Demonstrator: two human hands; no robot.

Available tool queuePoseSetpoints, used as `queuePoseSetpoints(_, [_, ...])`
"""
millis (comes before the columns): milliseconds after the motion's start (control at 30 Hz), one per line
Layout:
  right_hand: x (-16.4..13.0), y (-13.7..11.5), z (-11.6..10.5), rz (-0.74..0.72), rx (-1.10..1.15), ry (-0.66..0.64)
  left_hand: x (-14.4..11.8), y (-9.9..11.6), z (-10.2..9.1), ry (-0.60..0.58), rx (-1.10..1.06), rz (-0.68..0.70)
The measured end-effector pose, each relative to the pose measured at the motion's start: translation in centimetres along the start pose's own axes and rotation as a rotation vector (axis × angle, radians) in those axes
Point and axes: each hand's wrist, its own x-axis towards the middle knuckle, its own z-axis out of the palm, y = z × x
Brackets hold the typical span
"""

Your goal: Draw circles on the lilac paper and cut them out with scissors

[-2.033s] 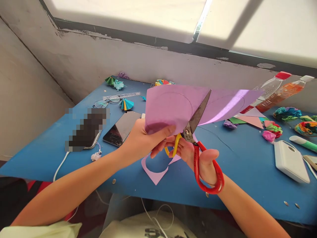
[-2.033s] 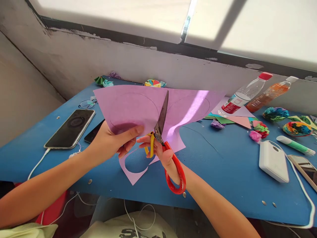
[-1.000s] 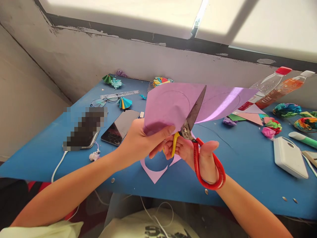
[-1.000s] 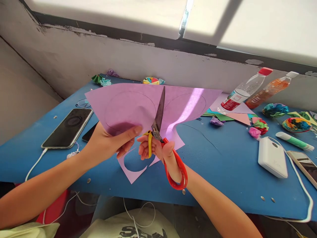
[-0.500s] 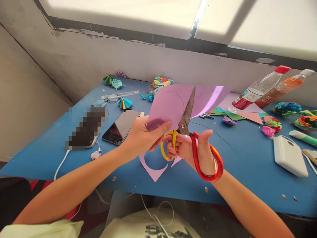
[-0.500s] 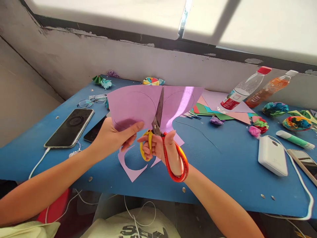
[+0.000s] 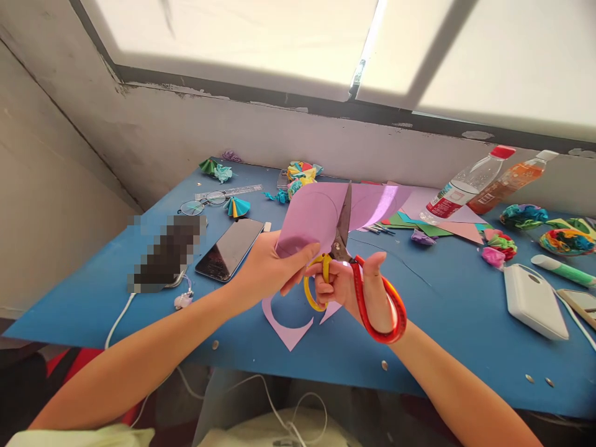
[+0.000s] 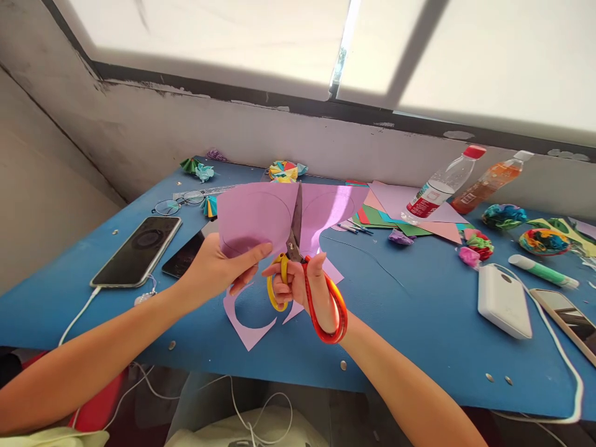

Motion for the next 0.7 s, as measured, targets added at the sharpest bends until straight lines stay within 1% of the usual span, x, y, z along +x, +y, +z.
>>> queuePoseSetpoints(200, [-0.2, 0.2, -0.1, -0.004, -0.046, 0.002, 0.1, 0.0, -0.1, -0.008, 0.015, -0.053])
queuePoseSetpoints(333, [-0.4, 0.2, -0.2, 0.013, -0.026, 0.041, 0.2, 0.1, -0.3, -0.025, -0.054, -0.124])
queuePoseSetpoints(467, [-0.3, 0.1, -0.2, 0.0, 0.013, 0.076, 0.7, 0.3, -0.8, -0.089, -0.17, -0.199])
queuePoseSetpoints(533, [-0.3, 0.1, -0.2, -0.006, 0.025, 0.091, 1.1, 0.4, -1.1, -0.137, -0.148, -0.215])
queuePoseSetpoints(567, [-0.3, 0.2, -0.2, -0.007, 0.036, 0.11, 1.3, 0.3, -1.2, -0.136, -0.103, -0.198])
queuePoseSetpoints(600, [-0.3, 0.2, -0.3, -0.009, 0.044, 0.131, 1.5, 0.2, -1.3, -0.091, -0.032, -0.159])
queuePoseSetpoints(633, [-0.3, 0.2, -0.3, -0.009, 0.049, 0.155, 1.7, 0.0, -1.3, 0.001, 0.065, -0.1])
queuePoseSetpoints(667, [-0.3, 0.2, -0.3, -0.011, 0.051, 0.178, 1.8, -0.2, -1.4, 0.136, 0.186, -0.018])
queuePoseSetpoints(700, [-0.3, 0.2, -0.4, -0.015, 0.049, 0.197, 1.9, -0.4, -1.4, 0.302, 0.324, 0.097])
